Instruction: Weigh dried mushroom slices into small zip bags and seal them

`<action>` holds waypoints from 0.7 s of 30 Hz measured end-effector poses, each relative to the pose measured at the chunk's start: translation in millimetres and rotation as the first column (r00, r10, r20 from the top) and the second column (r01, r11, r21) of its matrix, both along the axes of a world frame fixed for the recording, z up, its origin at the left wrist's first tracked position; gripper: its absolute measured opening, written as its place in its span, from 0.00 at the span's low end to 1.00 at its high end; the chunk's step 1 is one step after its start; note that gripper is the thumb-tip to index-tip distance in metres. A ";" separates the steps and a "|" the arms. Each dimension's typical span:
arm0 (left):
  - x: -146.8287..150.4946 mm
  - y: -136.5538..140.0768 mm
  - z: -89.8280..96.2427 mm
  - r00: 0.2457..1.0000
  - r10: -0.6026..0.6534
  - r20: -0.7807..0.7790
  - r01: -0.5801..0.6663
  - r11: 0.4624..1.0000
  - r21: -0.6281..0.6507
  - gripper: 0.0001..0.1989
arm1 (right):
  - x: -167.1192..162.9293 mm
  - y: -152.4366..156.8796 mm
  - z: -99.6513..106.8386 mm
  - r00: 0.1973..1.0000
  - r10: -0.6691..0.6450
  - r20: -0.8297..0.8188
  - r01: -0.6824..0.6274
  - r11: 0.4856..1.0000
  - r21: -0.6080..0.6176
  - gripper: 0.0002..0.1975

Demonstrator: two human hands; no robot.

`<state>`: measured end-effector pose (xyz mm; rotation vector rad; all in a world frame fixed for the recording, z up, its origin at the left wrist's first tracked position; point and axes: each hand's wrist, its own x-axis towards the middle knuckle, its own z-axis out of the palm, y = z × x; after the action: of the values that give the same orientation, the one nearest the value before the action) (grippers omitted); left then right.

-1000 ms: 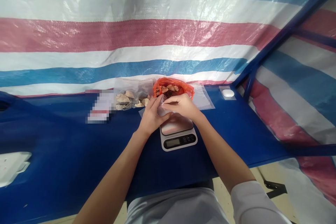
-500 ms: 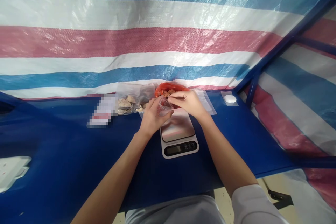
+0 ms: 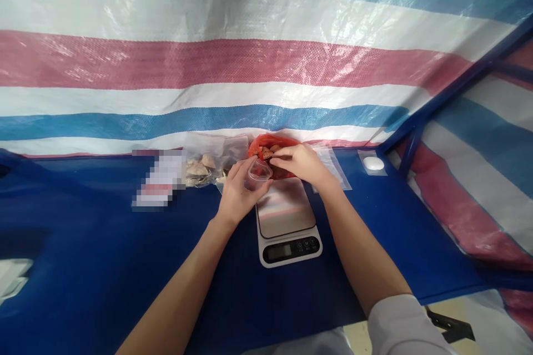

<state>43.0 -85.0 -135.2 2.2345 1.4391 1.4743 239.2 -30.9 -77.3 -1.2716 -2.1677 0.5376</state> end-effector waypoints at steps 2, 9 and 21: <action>-1.5 0.0 1.2 0.999 0.018 0.033 -0.018 1.000 0.007 0.27 | 0.3 6.5 0.4 0.999 -0.013 0.030 0.012 1.000 0.025 0.08; -5.0 -0.7 4.2 0.992 0.064 0.110 -0.062 0.998 -0.020 0.25 | -15.6 19.3 -14.2 0.965 -0.048 0.256 0.008 0.988 0.152 0.12; -7.5 0.8 2.8 0.993 0.072 0.095 -0.068 0.997 -0.039 0.24 | -22.2 27.8 -31.3 0.903 -0.038 0.428 -0.007 0.995 0.104 0.17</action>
<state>35.5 -84.2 -132.4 2.0823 1.5163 1.5414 217.0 -3.2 -108.6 -1.4539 -2.5004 0.1368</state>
